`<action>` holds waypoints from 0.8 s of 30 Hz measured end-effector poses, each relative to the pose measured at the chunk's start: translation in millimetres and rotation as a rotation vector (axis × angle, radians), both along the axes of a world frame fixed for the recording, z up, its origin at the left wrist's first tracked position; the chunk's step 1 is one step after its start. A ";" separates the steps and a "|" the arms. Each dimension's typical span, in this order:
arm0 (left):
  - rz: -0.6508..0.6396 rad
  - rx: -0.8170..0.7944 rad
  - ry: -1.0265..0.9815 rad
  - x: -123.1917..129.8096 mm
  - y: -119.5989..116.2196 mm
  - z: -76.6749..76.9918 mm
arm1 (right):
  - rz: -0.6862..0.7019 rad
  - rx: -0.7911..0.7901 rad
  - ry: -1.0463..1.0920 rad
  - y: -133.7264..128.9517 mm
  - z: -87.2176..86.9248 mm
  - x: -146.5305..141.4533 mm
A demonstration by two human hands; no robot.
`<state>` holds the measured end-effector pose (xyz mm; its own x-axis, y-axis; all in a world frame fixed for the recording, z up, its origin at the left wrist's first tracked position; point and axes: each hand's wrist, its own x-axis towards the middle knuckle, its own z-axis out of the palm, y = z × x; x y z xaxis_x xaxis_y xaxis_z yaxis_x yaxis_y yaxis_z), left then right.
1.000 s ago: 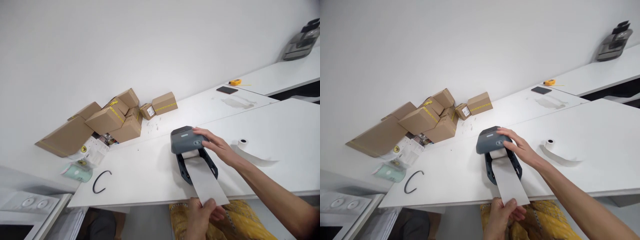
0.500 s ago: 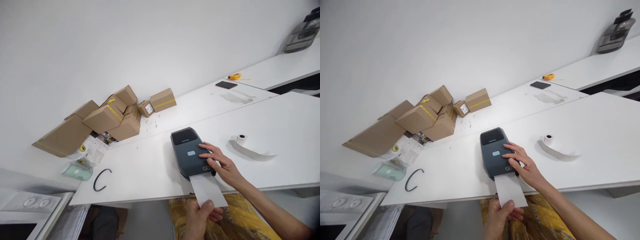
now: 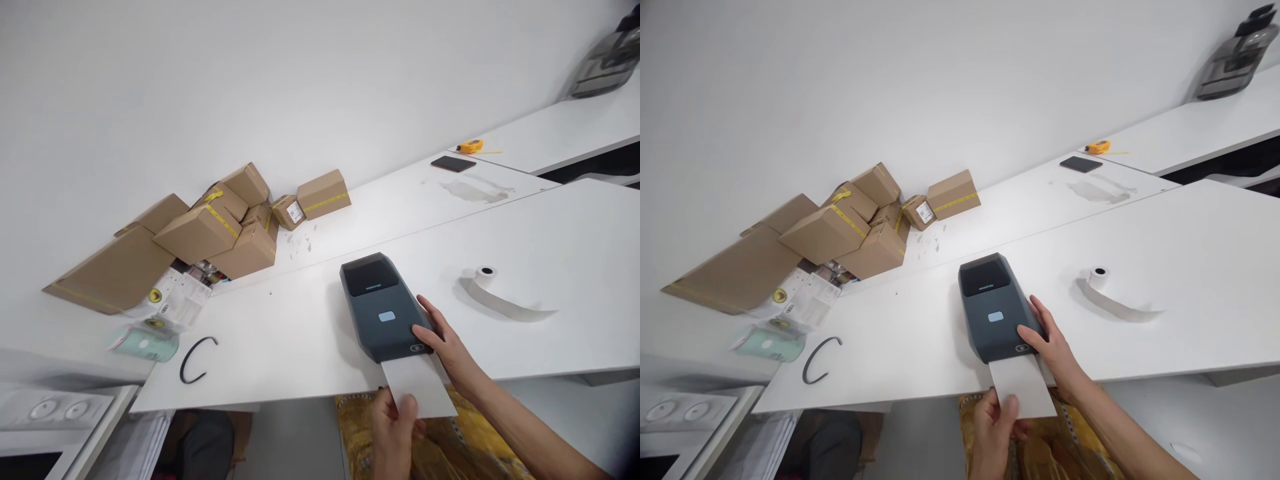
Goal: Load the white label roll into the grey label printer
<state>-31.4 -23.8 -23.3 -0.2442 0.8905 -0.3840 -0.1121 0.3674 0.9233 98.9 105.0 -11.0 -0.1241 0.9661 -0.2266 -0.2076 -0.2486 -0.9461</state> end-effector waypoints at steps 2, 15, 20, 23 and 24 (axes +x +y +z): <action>0.199 0.069 0.132 -5.7 5.0 7.0 | 0.007 -0.011 -0.011 -0.9 2.2 0.3; 0.232 0.200 0.095 -11.6 73.0 32.2 | 0.003 0.052 -0.109 0.2 -7.3 -0.4; 0.203 0.219 0.150 -16.9 74.1 24.8 | 0.005 0.106 -0.123 -0.8 -17.3 -0.3; 0.196 0.238 0.199 -17.8 76.8 22.5 | 0.014 0.114 -0.114 -0.6 -18.1 -1.3; 0.198 0.247 0.214 -18.0 78.1 22.3 | 0.015 0.115 -0.112 -0.1 -17.8 -1.4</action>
